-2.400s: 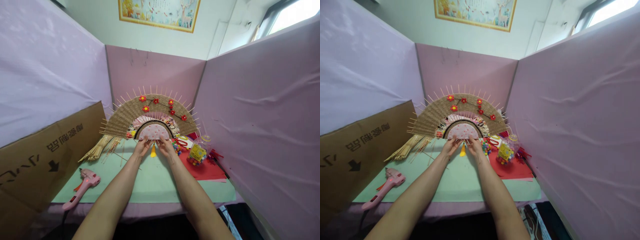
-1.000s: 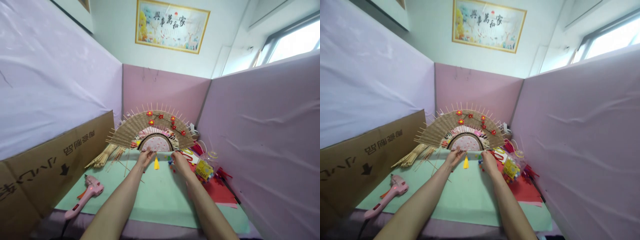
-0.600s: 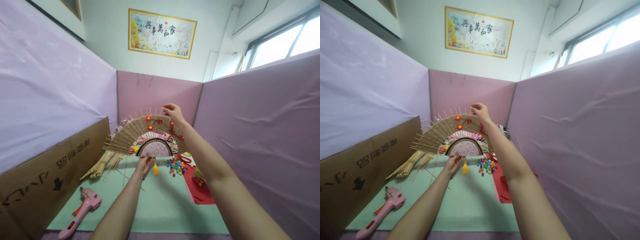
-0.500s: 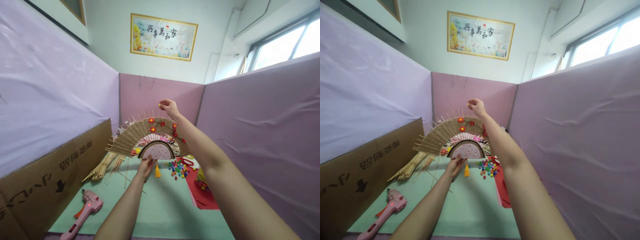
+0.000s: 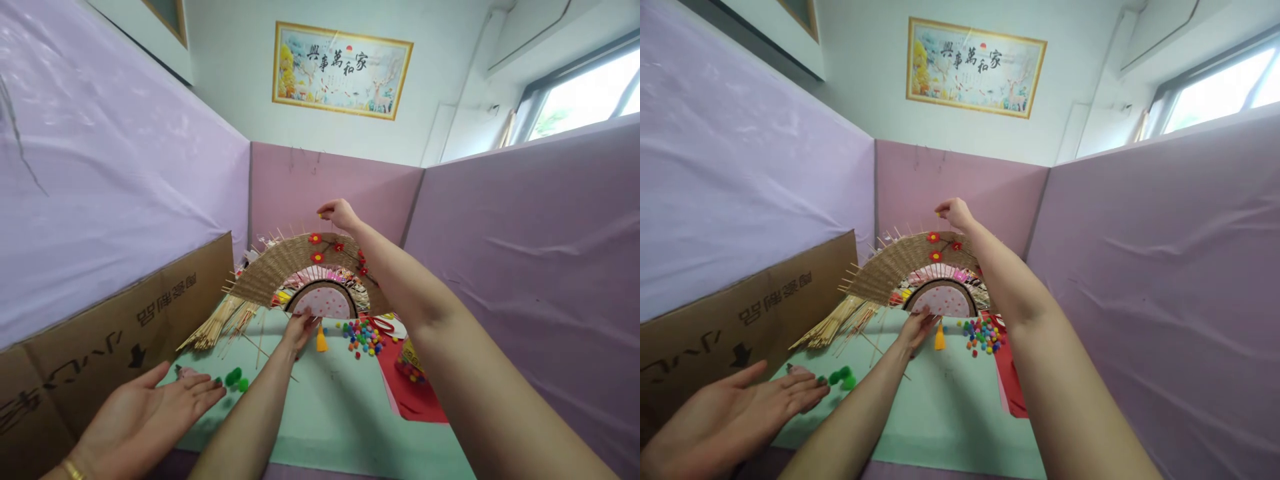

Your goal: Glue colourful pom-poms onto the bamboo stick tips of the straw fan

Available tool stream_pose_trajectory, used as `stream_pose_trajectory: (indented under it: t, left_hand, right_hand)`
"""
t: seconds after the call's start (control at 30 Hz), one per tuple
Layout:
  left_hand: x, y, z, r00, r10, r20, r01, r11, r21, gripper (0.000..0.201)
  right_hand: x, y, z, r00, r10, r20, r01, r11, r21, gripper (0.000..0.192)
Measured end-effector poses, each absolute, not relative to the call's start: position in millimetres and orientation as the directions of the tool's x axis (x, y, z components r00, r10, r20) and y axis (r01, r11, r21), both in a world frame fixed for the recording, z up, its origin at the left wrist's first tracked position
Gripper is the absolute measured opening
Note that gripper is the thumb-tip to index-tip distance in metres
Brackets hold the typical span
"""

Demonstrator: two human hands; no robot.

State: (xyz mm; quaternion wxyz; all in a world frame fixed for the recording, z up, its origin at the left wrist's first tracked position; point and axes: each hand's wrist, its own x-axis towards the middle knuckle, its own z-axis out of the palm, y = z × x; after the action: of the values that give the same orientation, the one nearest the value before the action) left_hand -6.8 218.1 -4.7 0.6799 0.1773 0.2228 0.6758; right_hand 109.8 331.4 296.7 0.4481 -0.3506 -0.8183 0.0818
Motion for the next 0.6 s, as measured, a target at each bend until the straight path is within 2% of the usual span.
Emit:
stream_pose_trajectory:
  t: [0.1, 0.27, 0.33, 0.43, 0.6]
  left_hand:
    - [-6, 217, -3, -0.01, 0.998, -0.062, -0.838, 0.026, 0.545, 0.024]
    - [-3, 216, -6, 0.001, 0.997, -0.078, -0.84, 0.043, 0.54, 0.016]
    - [-1, 217, -8, 0.0, 0.996, -0.09, -0.844, 0.049, 0.533, 0.019]
    - [0, 219, -10, 0.003, 0.995, -0.098, -0.848, 0.054, 0.527, 0.025]
    - [0, 218, -9, 0.008, 0.996, -0.092, -0.847, 0.055, 0.529, 0.021]
  right_hand:
    - [114, 332, 295, -0.346, 0.61, 0.712, 0.494, 0.764, -0.415, 0.016]
    - [121, 321, 284, -0.169, 0.403, 0.9, 0.392, 0.865, -0.314, 0.021]
    - [121, 303, 271, -0.181, 0.387, 0.904, 0.339, 0.888, -0.312, 0.02]
    - [121, 261, 239, -0.231, 0.474, 0.85, 0.278, 0.869, -0.409, 0.018]
    - [131, 196, 157, -0.208, 0.712, 0.671, 0.16, 0.701, -0.695, 0.02]
